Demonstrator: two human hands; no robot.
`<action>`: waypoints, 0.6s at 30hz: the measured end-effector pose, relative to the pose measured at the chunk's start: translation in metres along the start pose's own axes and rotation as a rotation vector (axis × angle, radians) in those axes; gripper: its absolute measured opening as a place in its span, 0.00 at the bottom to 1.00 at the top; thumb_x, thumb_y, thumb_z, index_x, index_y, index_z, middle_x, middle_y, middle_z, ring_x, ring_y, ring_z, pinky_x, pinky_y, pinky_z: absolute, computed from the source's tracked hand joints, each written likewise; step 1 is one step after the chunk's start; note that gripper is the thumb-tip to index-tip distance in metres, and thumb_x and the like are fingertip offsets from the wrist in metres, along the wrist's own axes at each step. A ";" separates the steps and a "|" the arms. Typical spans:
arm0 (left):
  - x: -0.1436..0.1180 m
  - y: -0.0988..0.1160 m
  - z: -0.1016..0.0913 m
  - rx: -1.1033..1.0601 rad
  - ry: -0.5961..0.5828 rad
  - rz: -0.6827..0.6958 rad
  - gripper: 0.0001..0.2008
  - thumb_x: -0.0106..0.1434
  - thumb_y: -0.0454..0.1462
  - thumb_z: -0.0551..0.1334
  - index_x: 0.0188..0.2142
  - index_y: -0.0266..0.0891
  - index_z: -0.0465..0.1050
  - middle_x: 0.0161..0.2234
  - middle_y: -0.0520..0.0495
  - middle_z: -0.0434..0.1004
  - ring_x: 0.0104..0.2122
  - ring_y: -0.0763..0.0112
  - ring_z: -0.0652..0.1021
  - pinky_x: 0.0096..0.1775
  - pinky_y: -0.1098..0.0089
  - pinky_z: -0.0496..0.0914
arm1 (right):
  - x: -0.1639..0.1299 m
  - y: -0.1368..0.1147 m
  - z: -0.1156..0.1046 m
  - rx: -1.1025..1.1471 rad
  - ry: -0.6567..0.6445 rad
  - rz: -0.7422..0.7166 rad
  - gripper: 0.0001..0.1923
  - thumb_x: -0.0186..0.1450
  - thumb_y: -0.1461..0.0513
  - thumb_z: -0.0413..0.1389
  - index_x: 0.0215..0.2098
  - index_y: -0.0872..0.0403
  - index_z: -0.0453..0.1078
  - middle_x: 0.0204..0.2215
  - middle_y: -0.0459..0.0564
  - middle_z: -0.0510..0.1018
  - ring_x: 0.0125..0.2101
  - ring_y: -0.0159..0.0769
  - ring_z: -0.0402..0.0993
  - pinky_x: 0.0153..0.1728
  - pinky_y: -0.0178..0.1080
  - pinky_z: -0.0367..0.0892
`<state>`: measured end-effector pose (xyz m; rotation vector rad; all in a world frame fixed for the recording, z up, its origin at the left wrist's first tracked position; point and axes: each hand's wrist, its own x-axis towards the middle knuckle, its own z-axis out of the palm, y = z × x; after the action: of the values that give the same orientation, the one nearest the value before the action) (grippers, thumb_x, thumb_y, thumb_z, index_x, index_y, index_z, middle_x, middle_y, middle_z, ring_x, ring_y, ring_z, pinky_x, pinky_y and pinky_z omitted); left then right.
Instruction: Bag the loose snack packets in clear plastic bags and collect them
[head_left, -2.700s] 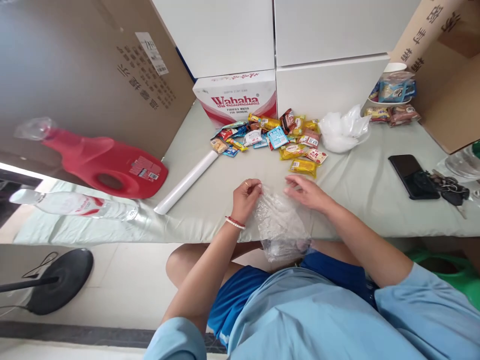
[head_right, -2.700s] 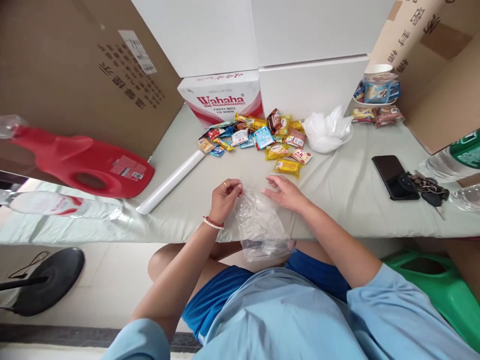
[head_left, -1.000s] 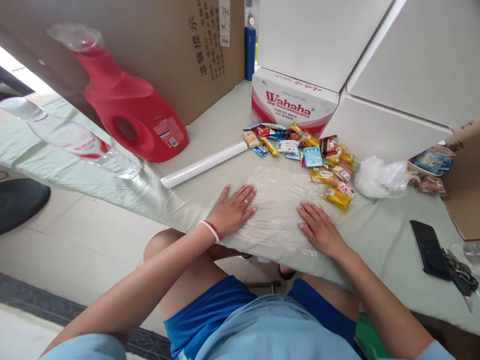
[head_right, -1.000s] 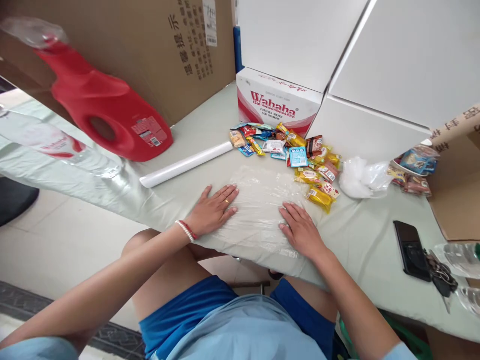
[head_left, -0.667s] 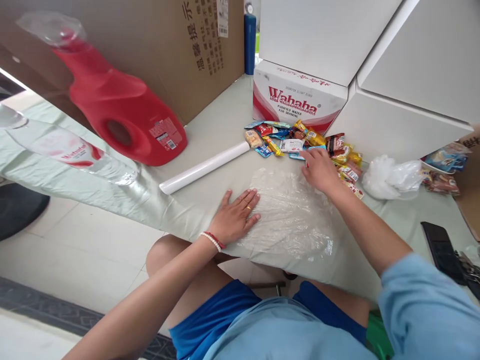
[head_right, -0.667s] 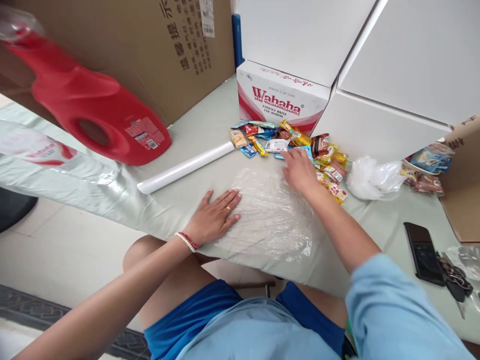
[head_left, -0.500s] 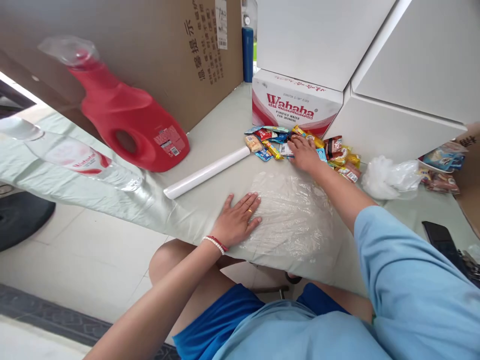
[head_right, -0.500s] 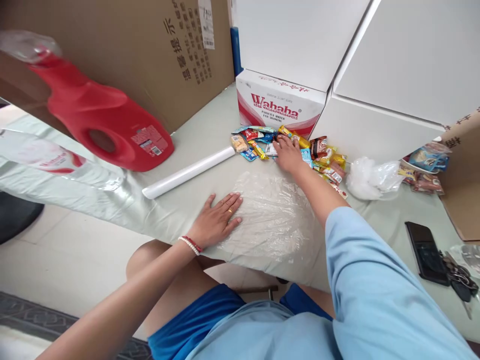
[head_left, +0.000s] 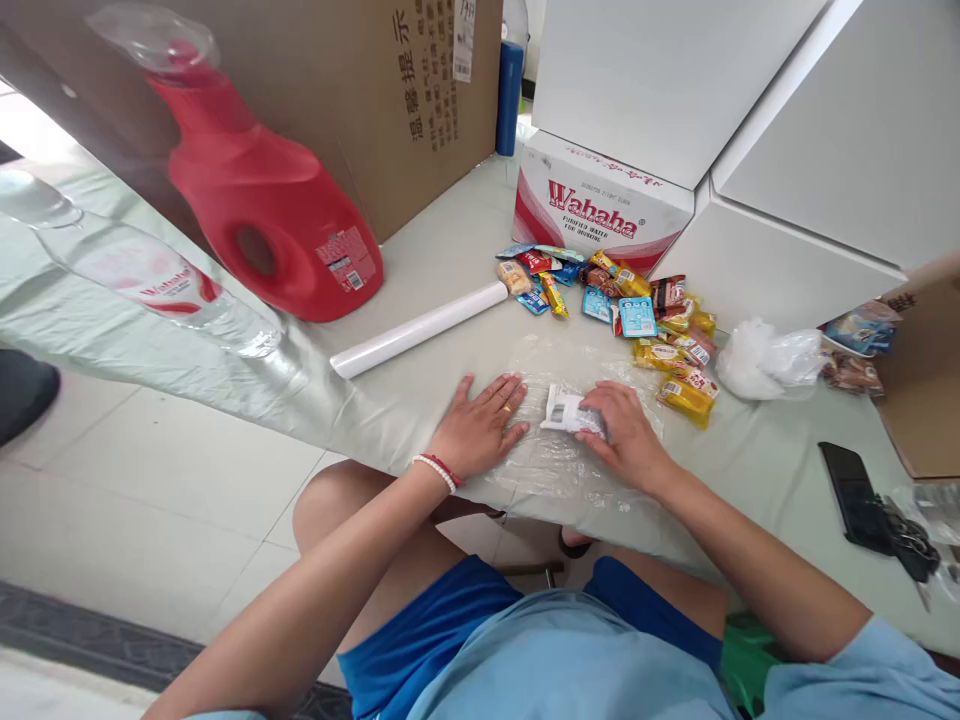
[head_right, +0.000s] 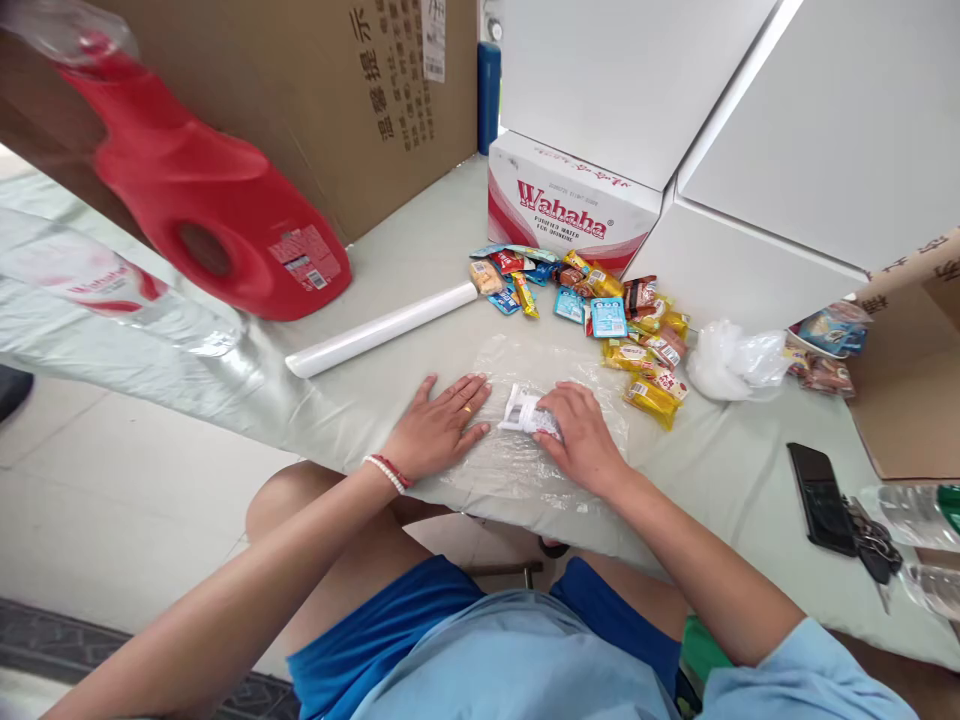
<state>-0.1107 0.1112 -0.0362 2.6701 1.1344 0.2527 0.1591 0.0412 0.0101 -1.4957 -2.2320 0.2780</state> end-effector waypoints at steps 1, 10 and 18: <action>0.000 0.000 0.000 0.013 -0.001 -0.003 0.30 0.77 0.50 0.46 0.74 0.46 0.53 0.74 0.43 0.52 0.72 0.57 0.58 0.71 0.42 0.37 | -0.005 -0.001 0.004 0.008 -0.044 0.013 0.19 0.71 0.52 0.56 0.56 0.50 0.69 0.52 0.58 0.76 0.59 0.53 0.66 0.59 0.55 0.63; 0.001 0.001 -0.002 0.063 -0.021 -0.016 0.30 0.76 0.51 0.45 0.74 0.47 0.52 0.74 0.45 0.53 0.72 0.56 0.58 0.71 0.42 0.41 | 0.102 0.107 -0.037 -0.351 0.100 0.637 0.29 0.71 0.49 0.54 0.63 0.60 0.66 0.58 0.70 0.70 0.58 0.60 0.67 0.58 0.55 0.63; 0.001 0.002 -0.002 0.062 -0.036 -0.016 0.31 0.76 0.51 0.45 0.74 0.45 0.52 0.75 0.45 0.51 0.73 0.57 0.58 0.71 0.41 0.41 | 0.120 0.140 -0.038 -0.263 0.104 0.728 0.22 0.71 0.55 0.51 0.58 0.59 0.72 0.53 0.67 0.78 0.53 0.56 0.74 0.56 0.53 0.66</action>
<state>-0.1096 0.1111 -0.0336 2.7063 1.1701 0.1694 0.2538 0.2037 0.0174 -2.3680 -1.6078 0.1150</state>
